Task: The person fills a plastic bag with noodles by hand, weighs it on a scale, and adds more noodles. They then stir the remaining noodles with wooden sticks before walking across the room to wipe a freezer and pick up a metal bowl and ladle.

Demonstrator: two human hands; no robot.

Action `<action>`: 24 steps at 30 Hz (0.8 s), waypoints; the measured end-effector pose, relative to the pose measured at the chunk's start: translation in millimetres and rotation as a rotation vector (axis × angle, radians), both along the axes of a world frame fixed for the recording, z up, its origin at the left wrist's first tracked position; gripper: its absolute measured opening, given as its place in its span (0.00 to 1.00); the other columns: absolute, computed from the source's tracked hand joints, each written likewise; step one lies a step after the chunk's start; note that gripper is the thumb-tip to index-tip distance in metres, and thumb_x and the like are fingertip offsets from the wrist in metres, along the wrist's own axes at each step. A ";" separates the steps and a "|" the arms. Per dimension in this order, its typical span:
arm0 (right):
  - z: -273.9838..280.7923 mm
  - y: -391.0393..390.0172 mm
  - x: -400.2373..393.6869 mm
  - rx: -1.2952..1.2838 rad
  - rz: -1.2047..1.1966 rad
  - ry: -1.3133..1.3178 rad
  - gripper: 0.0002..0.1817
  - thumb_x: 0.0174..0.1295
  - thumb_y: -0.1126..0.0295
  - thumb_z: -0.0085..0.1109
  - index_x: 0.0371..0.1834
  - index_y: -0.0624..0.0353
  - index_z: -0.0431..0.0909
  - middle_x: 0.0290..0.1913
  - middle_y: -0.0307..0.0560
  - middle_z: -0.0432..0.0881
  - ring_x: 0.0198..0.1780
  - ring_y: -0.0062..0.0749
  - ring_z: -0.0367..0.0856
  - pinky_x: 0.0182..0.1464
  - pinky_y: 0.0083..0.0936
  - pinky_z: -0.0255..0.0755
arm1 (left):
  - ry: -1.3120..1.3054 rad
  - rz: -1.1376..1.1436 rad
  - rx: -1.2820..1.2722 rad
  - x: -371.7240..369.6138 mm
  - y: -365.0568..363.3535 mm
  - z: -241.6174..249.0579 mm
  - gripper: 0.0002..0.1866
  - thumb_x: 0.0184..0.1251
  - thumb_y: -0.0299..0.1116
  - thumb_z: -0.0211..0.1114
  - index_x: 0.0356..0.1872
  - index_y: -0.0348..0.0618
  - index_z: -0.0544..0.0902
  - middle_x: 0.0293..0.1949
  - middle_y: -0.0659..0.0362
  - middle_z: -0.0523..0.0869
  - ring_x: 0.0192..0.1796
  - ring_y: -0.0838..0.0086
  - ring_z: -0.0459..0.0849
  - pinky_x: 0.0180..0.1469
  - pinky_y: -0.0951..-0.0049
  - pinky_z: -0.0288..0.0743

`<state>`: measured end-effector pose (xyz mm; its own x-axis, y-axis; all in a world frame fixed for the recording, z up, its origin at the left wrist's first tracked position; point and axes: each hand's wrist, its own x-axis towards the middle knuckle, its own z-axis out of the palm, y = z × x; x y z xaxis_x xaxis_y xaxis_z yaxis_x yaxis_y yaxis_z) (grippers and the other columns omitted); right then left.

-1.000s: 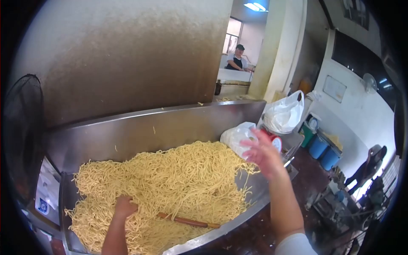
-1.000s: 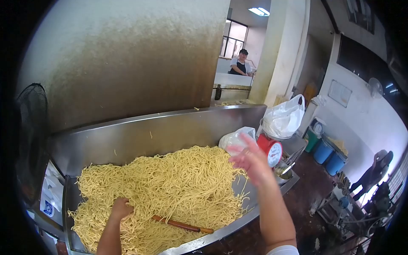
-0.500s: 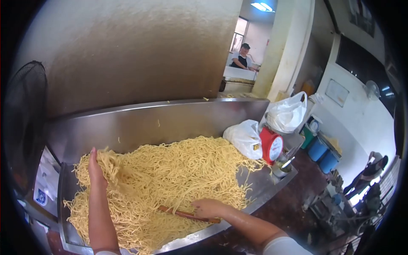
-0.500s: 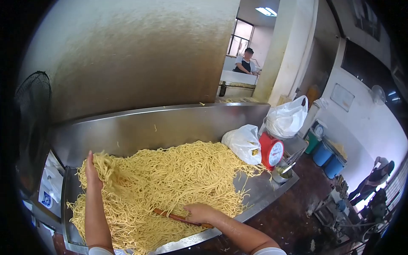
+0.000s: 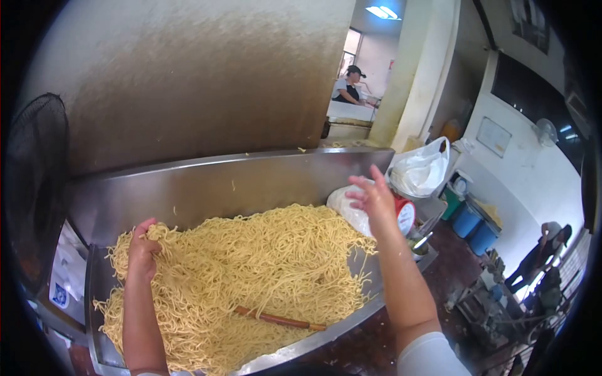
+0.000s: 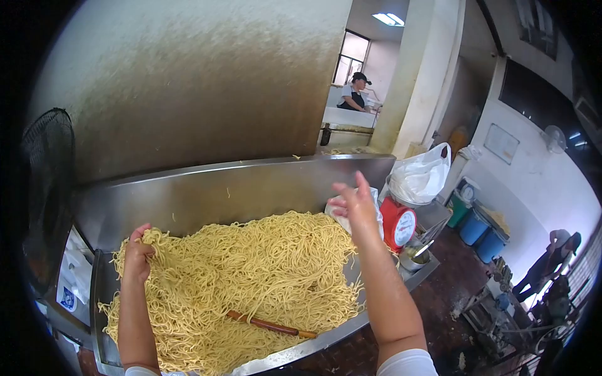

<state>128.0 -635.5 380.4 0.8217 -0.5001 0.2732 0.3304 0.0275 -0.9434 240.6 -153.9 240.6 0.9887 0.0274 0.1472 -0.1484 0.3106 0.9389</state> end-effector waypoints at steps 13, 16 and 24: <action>-236.5 59.8 -73.4 -1.422 1.133 1.146 0.39 0.54 0.35 0.60 0.57 0.56 0.80 0.45 0.54 0.87 0.47 0.50 0.84 0.51 0.39 0.76 | -0.037 0.125 1.086 -29.2 5.1 -54.5 0.41 0.54 0.50 0.76 0.66 0.41 0.71 0.69 0.40 0.68 0.70 0.51 0.68 0.71 0.58 0.62; -269.0 54.9 -91.8 -1.159 0.995 0.913 0.37 0.53 0.35 0.63 0.49 0.58 0.82 0.41 0.54 0.87 0.44 0.50 0.85 0.47 0.38 0.76 | 0.085 0.151 1.282 -80.2 6.4 -69.0 0.45 0.56 0.53 0.74 0.71 0.43 0.67 0.73 0.41 0.63 0.75 0.50 0.60 0.75 0.51 0.53; -303.7 78.3 -64.4 -0.659 1.064 1.197 0.30 0.61 0.46 0.66 0.59 0.55 0.77 0.33 0.44 0.81 0.35 0.23 0.78 0.37 0.24 0.74 | -0.108 0.139 1.614 -169.6 -31.6 -155.5 0.45 0.49 0.57 0.75 0.67 0.46 0.72 0.67 0.44 0.69 0.71 0.46 0.63 0.68 0.43 0.62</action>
